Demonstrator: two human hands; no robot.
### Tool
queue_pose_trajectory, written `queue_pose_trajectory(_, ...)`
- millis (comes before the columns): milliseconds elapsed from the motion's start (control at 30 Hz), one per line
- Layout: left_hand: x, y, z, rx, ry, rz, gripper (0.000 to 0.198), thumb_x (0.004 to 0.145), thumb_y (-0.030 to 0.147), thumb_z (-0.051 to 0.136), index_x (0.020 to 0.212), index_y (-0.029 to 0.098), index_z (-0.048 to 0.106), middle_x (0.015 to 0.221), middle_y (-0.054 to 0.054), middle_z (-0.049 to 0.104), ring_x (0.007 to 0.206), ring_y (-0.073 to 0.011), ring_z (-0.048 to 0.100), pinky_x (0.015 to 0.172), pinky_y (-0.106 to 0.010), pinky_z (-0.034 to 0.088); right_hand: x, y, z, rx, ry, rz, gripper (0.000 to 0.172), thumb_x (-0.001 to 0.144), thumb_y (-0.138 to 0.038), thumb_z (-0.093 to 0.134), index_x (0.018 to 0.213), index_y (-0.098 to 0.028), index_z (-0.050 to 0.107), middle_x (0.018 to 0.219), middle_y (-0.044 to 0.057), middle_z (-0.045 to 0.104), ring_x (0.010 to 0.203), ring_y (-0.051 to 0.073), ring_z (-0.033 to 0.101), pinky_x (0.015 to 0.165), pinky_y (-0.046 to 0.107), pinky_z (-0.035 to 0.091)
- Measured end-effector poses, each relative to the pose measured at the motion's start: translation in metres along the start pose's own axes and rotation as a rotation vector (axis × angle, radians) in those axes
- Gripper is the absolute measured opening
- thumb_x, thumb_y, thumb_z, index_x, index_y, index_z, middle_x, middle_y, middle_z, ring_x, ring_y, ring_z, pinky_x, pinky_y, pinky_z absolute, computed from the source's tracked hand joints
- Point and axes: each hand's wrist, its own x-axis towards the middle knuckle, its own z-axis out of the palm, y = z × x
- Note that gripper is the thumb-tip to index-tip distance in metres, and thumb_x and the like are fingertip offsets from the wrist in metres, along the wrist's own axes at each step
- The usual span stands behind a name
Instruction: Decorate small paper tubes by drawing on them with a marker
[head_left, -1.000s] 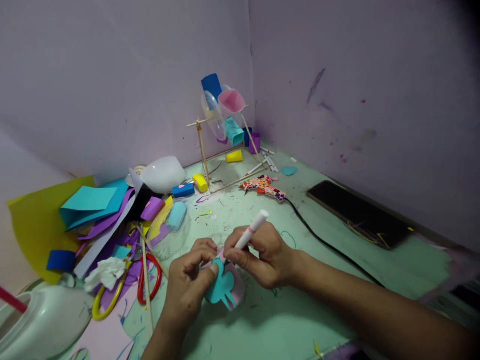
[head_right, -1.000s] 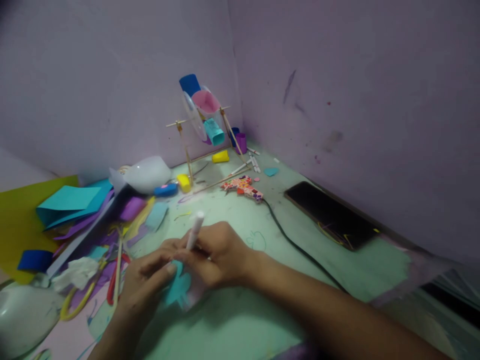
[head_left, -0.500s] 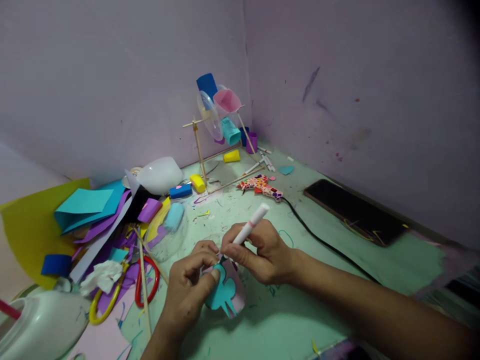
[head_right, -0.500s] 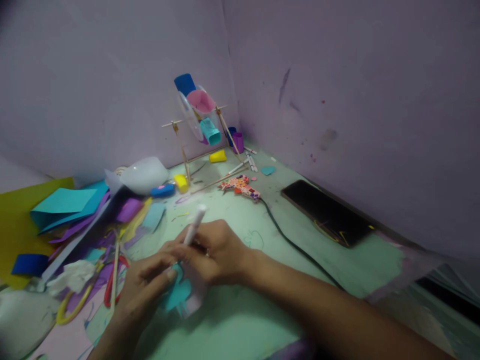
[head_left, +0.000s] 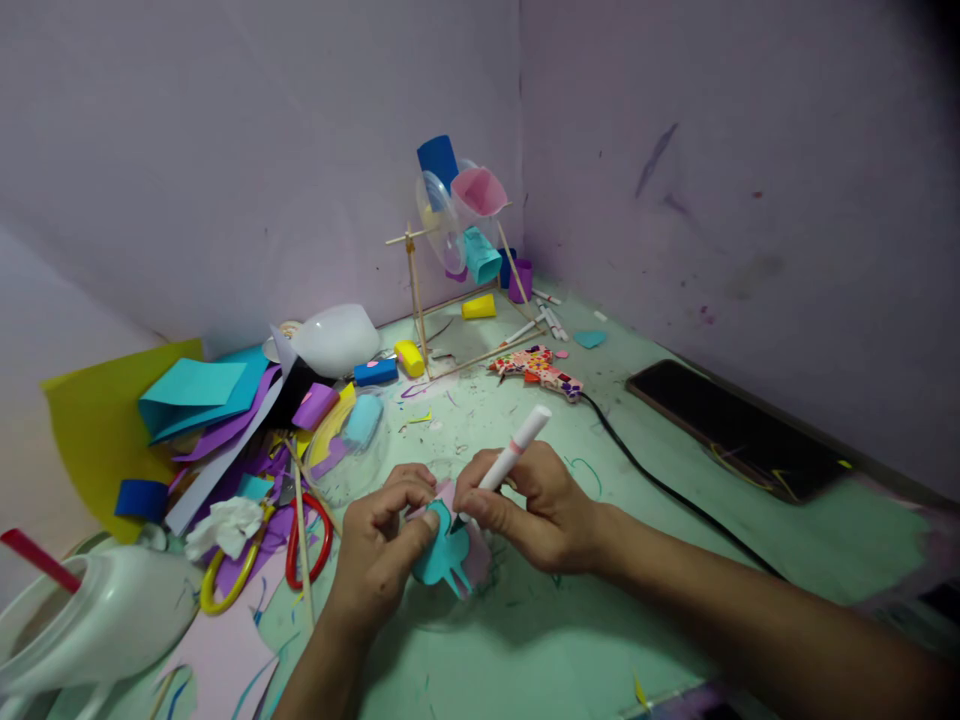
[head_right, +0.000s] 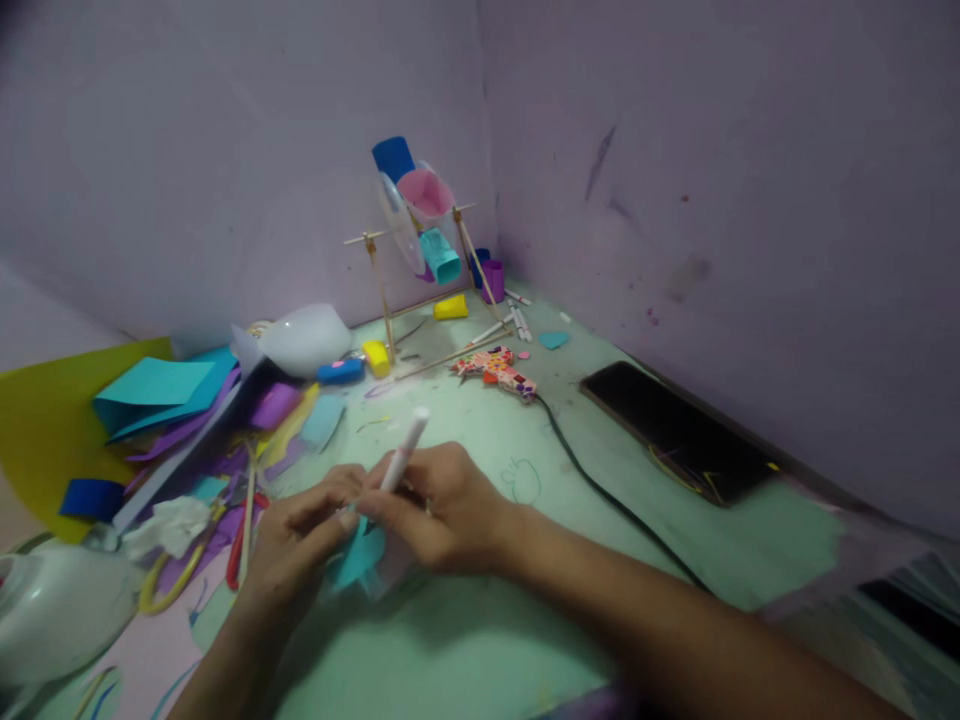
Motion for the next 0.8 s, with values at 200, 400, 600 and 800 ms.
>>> queue_pose_trajectory(200,0.0005,0.0039,0.0024,0.024,-0.001,-0.018,0.014,0.072,0.025,0.063,0.061,0.017,0.064,0.072,-0.006,0.058,0.081,-0.0242,0.055,0.074,-0.034,0.042,-0.0025,0.0030,0.0018,-0.043,-0.036,-0.003,0.019,0.088,-0.021,0.050,0.071,-0.015,0.056,0.060,-0.001,0.057,0.054,0.009,0.053,0.053,0.019,0.046)
queue_pose_trajectory(400,-0.0006,0.0009,0.0038,0.014,0.026,-0.031,0.012,0.071,0.024,0.064,0.061,0.017,0.065,0.074,-0.007,0.060,0.083,-0.0248,0.056,0.073,-0.034,0.042,-0.0032,0.0039,0.0022,-0.090,-0.034,-0.036,0.018,0.088,-0.022,0.050,0.073,-0.015,0.058,0.060,-0.001,0.058,0.053,0.009,0.053,0.052,0.019,0.045)
queue_pose_trajectory(600,0.0001,0.0021,0.0046,0.020,0.018,-0.036,0.013,0.071,0.024,0.064,0.060,0.016,0.065,0.074,-0.007,0.059,0.082,-0.0249,0.056,0.074,-0.034,0.042,-0.0037,0.0058,0.0033,-0.094,-0.028,-0.059,0.017,0.088,-0.021,0.051,0.075,-0.014,0.059,0.060,-0.001,0.058,0.053,0.009,0.053,0.052,0.019,0.044)
queue_pose_trajectory(800,0.0007,0.0048,0.0050,0.030,-0.003,-0.044,0.015,0.071,0.026,0.064,0.060,0.016,0.065,0.074,-0.007,0.059,0.081,-0.0253,0.056,0.071,-0.034,0.042,-0.0012,0.0036,0.0019,-0.110,-0.058,-0.002,0.020,0.088,-0.022,0.050,0.070,-0.014,0.058,0.057,-0.001,0.056,0.051,0.009,0.051,0.050,0.019,0.041)
